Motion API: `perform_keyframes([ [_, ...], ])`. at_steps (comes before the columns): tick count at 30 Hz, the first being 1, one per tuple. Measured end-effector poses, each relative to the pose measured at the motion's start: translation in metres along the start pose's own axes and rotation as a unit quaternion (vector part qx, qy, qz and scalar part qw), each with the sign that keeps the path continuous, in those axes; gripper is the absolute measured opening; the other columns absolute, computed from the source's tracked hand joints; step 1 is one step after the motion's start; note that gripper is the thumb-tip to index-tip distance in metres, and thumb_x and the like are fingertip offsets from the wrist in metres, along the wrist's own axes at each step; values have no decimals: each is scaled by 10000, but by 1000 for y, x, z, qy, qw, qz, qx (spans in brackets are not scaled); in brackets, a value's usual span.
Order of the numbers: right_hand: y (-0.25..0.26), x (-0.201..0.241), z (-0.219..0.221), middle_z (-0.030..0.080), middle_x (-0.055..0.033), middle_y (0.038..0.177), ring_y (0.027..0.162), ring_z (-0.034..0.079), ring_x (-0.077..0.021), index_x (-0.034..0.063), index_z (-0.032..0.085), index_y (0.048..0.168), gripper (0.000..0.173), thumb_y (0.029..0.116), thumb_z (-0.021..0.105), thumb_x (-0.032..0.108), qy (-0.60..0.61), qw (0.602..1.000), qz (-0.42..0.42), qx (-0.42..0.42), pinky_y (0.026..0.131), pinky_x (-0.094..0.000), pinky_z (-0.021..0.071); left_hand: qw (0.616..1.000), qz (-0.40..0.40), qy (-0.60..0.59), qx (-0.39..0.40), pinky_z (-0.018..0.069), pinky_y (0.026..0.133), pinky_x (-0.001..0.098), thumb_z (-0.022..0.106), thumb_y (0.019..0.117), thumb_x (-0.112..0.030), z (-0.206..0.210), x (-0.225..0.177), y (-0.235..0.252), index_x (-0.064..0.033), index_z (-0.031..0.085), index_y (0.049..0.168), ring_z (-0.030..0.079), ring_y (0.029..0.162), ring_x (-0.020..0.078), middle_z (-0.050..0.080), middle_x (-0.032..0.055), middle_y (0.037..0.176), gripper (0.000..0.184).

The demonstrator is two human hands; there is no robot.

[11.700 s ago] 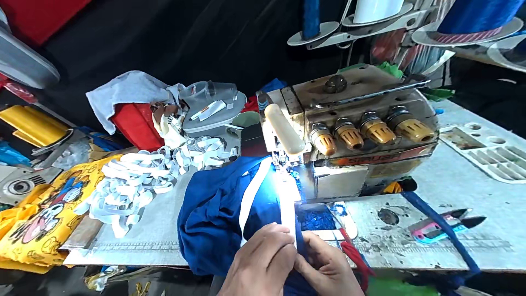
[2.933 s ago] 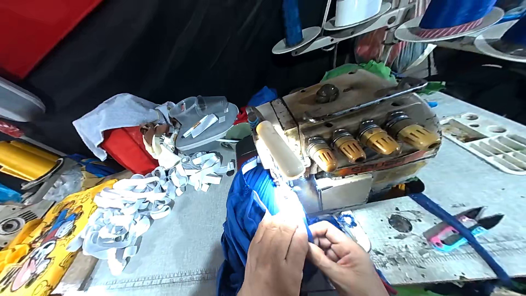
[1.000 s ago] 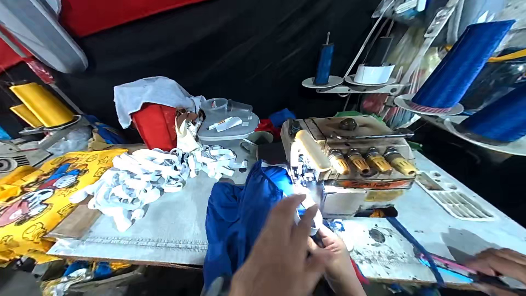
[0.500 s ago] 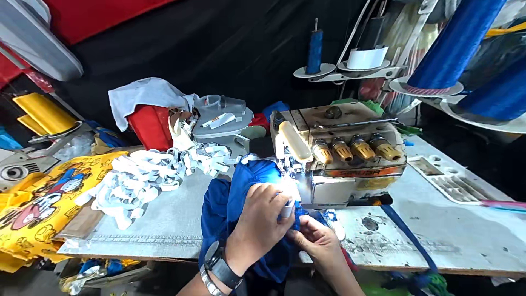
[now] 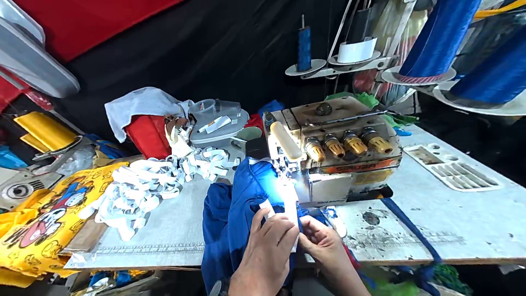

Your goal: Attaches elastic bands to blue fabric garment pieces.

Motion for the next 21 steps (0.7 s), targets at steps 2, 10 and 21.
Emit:
perform_keyframes([
  [2, 1, 1, 0, 736, 107, 883, 779, 676, 55, 64, 677, 1009, 162, 886, 619, -25, 2, 1000, 6, -5, 729, -141, 573, 1000, -4, 7, -12, 365, 1112, 410, 561, 932, -11, 5, 1, -1, -112, 697, 1039, 654, 1071, 162, 715, 48, 1017, 200],
  [10, 6, -2, -5, 747, 94, 865, 756, 686, 28, 107, 723, 1009, 160, 886, 680, 13, 79, 996, 17, -33, 704, -161, 579, 995, -31, 83, -52, 399, 1016, 439, 612, 895, -34, 16, 4, 18, -119, 754, 973, 669, 957, 183, 735, 42, 964, 183],
  [21, 0, 6, 4, 730, 59, 899, 814, 684, 13, 32, 696, 994, 124, 907, 628, -25, 17, 998, 16, -57, 758, -181, 586, 993, -41, 86, -64, 453, 936, 358, 644, 922, -131, 10, 14, 28, -117, 745, 900, 648, 889, 180, 698, 43, 864, 105],
])
Point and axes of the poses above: each hand's wrist, its own y-axis towards the middle knuckle, its own z-axis out of the palm, x = y × z, the point moved 3 cm from there along y, towards the middle knuckle
